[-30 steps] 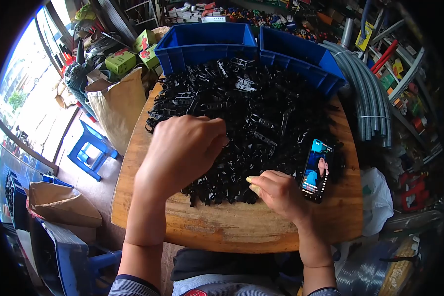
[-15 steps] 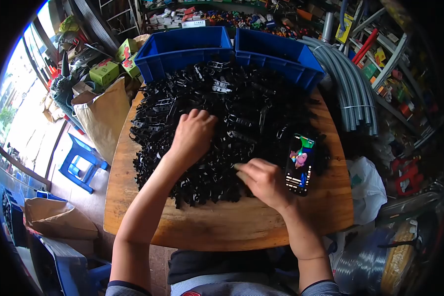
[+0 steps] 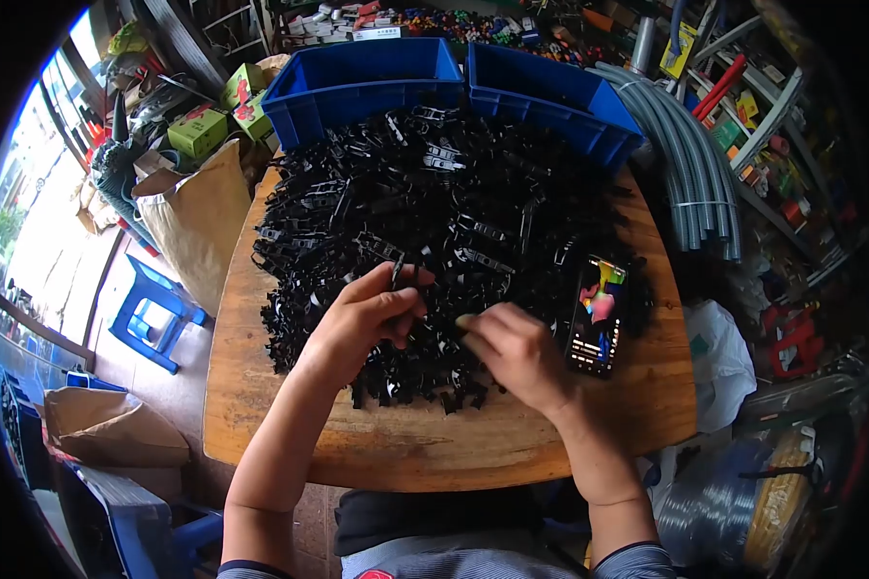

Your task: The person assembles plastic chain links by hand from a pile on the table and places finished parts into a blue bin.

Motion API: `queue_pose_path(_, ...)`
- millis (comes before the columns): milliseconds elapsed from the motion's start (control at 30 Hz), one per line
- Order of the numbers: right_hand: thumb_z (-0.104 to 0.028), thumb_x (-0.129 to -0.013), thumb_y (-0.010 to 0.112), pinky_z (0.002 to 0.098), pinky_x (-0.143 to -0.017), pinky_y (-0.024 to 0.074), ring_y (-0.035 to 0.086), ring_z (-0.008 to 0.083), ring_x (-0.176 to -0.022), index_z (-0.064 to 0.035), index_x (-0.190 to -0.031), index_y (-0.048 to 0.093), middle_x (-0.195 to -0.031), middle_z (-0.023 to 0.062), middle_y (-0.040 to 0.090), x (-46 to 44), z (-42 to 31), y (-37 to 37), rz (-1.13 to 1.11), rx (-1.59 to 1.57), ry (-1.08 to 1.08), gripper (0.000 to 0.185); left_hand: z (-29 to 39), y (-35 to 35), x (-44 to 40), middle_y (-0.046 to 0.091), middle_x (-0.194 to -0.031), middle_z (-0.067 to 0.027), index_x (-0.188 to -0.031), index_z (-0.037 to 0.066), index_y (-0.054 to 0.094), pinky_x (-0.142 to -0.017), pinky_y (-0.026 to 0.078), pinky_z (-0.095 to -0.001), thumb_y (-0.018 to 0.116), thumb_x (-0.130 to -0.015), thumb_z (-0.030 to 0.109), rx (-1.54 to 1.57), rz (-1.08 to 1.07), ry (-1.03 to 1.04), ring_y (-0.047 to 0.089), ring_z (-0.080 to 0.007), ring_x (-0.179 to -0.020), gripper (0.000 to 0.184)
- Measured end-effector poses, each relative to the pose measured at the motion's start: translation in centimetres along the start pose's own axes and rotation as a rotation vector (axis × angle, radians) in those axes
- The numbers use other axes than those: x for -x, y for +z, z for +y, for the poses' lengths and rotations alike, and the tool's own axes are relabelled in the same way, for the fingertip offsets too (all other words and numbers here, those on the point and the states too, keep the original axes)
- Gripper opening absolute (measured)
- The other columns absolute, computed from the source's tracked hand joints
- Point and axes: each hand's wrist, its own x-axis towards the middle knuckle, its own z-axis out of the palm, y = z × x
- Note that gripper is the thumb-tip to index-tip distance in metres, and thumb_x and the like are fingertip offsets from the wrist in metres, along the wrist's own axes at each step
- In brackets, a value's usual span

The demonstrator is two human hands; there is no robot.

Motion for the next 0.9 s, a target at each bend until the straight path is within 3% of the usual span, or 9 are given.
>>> queue_pose_path(67,-0.007,-0.074,0.072,0.0358,-0.064,0.0514,0.060,0.0258,-0.077,-0.0018,-0.090,0.063,-0.079,0.0099,0.058,0.1,1.2,-1.7,0.074,0.278,0.022,0.019,0.2,0.3,0.2,0.058,-0.079,-0.0029,-0.115,0.000,0.056,-0.058,0.043,-0.0218,0.057,-0.088,0.016,-0.122,0.024,-0.001,0.050,-0.0078,-0.064,0.031)
queue_pose_path(167,-0.013,-0.075,0.073,0.0401,-0.064,0.0505,0.061,0.0315,-0.079,-0.0035,-0.088,0.057,-0.087,0.0142,0.056,1.4,2.2,-3.5,-0.075,0.585,0.351,0.023,0.3,0.3,0.2,0.058,-0.077,-0.0030,-0.112,0.000,0.058,-0.056,0.042,-0.0214,0.058,-0.086,0.013,-0.226,0.009,0.011,0.049,-0.0072,-0.062,0.029)
queue_pose_path(267,-0.012,-0.076,0.072,0.0416,-0.064,0.0504,0.062,0.0341,-0.079,-0.0032,-0.092,0.055,-0.089,0.0161,0.055,1.6,2.2,-2.1,-0.149,0.403,0.344,0.025,0.3,1.1,0.3,0.060,-0.078,-0.0028,-0.110,0.000,0.059,-0.056,0.041,-0.0212,0.059,-0.085,0.014,-0.300,-0.037,0.001,0.050,-0.0070,-0.063,0.028)
queue_pose_path(333,-0.004,-0.077,0.069,0.0424,-0.064,0.0505,0.061,0.0376,-0.077,-0.0006,-0.099,0.054,-0.091,0.0180,0.055,1.2,1.7,-1.5,-0.092,0.110,0.293,0.026,-0.3,1.6,0.3,0.061,-0.078,-0.0002,-0.108,0.002,0.061,-0.057,0.041,-0.0201,0.062,-0.084,0.016,-0.339,-0.038,-0.009,0.051,-0.0057,-0.066,0.028)
queue_pose_path(400,0.001,-0.077,0.067,0.0430,-0.064,0.0501,0.060,0.0386,-0.076,-0.0004,-0.100,0.055,-0.090,0.0173,0.055,1.3,1.9,-0.5,-0.047,0.061,0.241,0.026,0.0,2.0,0.6,0.062,-0.081,0.0002,-0.108,0.003,0.061,-0.058,0.041,-0.0188,0.063,-0.084,0.017,-0.437,-0.069,-0.021,0.053,-0.0037,-0.071,0.027)
queue_pose_path(600,0.001,-0.075,0.071,0.0321,-0.061,0.0507,0.063,0.0247,-0.071,-0.0001,-0.092,0.061,-0.083,0.0114,0.057,0.6,1.6,-0.6,0.109,-0.164,0.283,0.019,-1.5,1.5,0.1,0.065,-0.087,-0.0009,-0.107,0.001,0.060,-0.066,0.046,-0.0223,0.068,-0.081,0.016,-0.630,-0.089,0.170,0.056,-0.0061,-0.078,0.031)
queue_pose_path(633,-0.002,-0.077,0.073,0.0254,-0.064,0.0503,0.062,0.0151,-0.073,0.0005,-0.089,0.063,-0.085,0.0081,0.060,0.3,1.1,-0.8,0.137,-0.184,0.312,0.015,-1.4,1.6,0.3,0.065,-0.086,-0.0017,-0.106,0.000,0.060,-0.067,0.047,-0.0231,0.069,-0.080,0.015,-0.663,-0.075,0.160,0.056,-0.0064,-0.077,0.030)
queue_pose_path(767,-0.008,-0.081,0.072,0.0223,-0.074,0.0503,0.060,0.0092,-0.085,-0.0008,-0.089,0.068,-0.098,0.0049,0.063,0.3,0.7,-0.2,0.151,-0.674,0.415,0.011,-1.0,2.8,0.9,0.065,-0.082,-0.0046,-0.101,-0.001,0.061,-0.066,0.048,-0.0246,0.069,-0.079,0.012,-0.792,-0.009,0.237,0.057,-0.0060,-0.075,0.027)
queue_pose_path(900,-0.007,-0.081,0.071,0.0226,-0.074,0.0509,0.059,0.0089,-0.087,-0.0019,-0.092,0.068,-0.102,0.0052,0.062,0.4,-0.3,0.4,0.115,-0.825,0.432,0.012,-1.1,2.7,0.8,0.065,-0.078,-0.0063,-0.096,-0.002,0.060,-0.062,0.047,-0.0247,0.069,-0.079,0.011,-0.784,0.066,0.200,0.056,-0.0057,-0.071,0.024)
